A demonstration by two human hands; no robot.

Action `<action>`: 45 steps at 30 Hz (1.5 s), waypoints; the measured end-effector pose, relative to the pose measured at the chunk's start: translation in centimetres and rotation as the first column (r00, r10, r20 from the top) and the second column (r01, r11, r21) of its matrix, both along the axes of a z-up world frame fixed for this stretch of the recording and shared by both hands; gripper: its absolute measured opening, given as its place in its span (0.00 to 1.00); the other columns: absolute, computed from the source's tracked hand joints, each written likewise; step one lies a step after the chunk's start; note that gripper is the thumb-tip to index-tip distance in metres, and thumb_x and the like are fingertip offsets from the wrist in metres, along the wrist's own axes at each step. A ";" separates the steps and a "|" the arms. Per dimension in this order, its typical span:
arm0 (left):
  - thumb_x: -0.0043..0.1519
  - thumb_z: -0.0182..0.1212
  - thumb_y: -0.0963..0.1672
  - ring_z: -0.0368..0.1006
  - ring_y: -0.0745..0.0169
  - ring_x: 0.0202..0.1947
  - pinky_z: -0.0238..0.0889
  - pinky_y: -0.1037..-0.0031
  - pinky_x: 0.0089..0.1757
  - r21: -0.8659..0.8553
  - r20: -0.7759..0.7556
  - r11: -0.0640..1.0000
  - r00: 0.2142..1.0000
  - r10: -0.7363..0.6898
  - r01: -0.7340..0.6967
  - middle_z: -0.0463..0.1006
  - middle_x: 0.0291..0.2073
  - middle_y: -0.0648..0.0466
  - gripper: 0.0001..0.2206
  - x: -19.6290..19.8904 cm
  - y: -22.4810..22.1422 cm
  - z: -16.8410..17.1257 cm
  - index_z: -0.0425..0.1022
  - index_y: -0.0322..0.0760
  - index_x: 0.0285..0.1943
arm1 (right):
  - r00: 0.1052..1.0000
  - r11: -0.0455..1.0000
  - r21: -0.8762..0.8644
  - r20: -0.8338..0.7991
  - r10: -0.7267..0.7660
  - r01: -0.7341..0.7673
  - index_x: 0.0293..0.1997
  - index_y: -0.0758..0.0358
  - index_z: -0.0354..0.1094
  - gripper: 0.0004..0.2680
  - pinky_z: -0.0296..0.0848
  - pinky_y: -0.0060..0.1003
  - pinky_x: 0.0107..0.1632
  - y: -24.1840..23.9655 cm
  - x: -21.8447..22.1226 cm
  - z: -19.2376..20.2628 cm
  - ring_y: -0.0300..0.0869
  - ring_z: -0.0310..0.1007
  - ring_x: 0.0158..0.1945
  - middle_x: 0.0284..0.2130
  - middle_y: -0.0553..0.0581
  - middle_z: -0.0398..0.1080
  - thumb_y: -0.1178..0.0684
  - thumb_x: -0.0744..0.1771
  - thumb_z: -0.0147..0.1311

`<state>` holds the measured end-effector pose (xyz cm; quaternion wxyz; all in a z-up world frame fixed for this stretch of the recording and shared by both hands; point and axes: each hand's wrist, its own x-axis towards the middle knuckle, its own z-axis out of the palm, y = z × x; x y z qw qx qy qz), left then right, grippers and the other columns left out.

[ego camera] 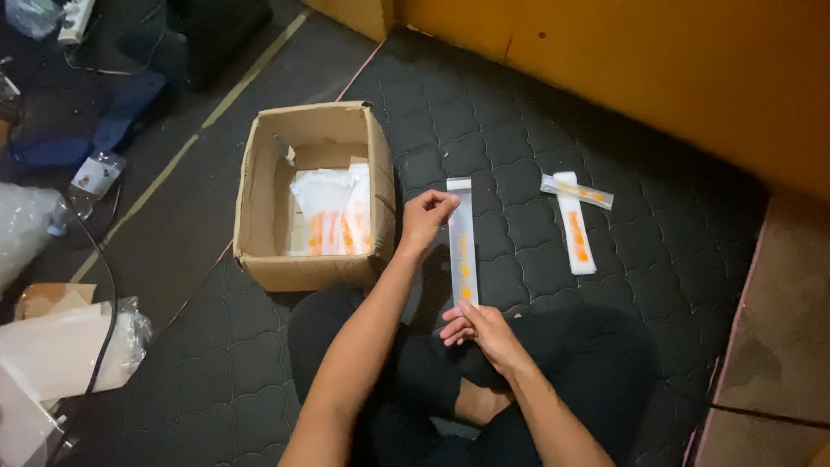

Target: The person sits on a mat and repeatedly peels the backing off long, narrow sticker strips with orange markings. They handle each strip individually, peel the backing, and place the finished strips into a nearby cardboard box.

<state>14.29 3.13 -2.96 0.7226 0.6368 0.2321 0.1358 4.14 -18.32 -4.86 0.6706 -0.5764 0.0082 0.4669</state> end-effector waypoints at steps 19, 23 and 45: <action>0.52 0.71 0.42 0.70 0.74 0.20 0.67 0.84 0.27 -0.032 -0.039 0.999 0.999 0.031 -0.033 0.77 0.18 0.54 0.06 0.1 0.2 -1.0 0.86 0.39 0.37 | 0.999 0.998 0.049 0.026 -0.028 0.027 0.39 0.71 0.75 0.20 0.76 0.35 0.32 -0.1 -0.4 -1.6 0.51 0.82 0.25 0.21 0.68 0.79 0.41 0.72 0.42; 0.52 0.72 0.42 0.71 0.71 0.19 0.66 0.82 0.25 -0.036 -0.024 0.999 0.999 0.025 -0.026 0.77 0.17 0.53 0.06 0.2 0.4 -1.4 0.86 0.39 0.36 | 0.999 0.999 0.031 0.040 -0.008 0.006 0.42 0.73 0.76 0.20 0.76 0.35 0.35 0.1 -0.4 -0.7 0.50 0.83 0.28 0.25 0.68 0.79 0.41 0.72 0.41; 0.57 0.68 0.43 0.75 0.65 0.21 0.71 0.77 0.28 -0.096 -0.051 0.995 0.998 0.038 -0.042 0.80 0.24 0.47 0.07 -0.4 -0.2 -3.4 0.85 0.35 0.40 | 0.934 0.942 0.049 0.122 -0.336 0.332 0.44 0.76 0.73 0.06 0.80 0.36 0.33 -1.7 0.6 -4.4 0.46 0.78 0.26 0.25 0.63 0.71 0.60 0.68 0.56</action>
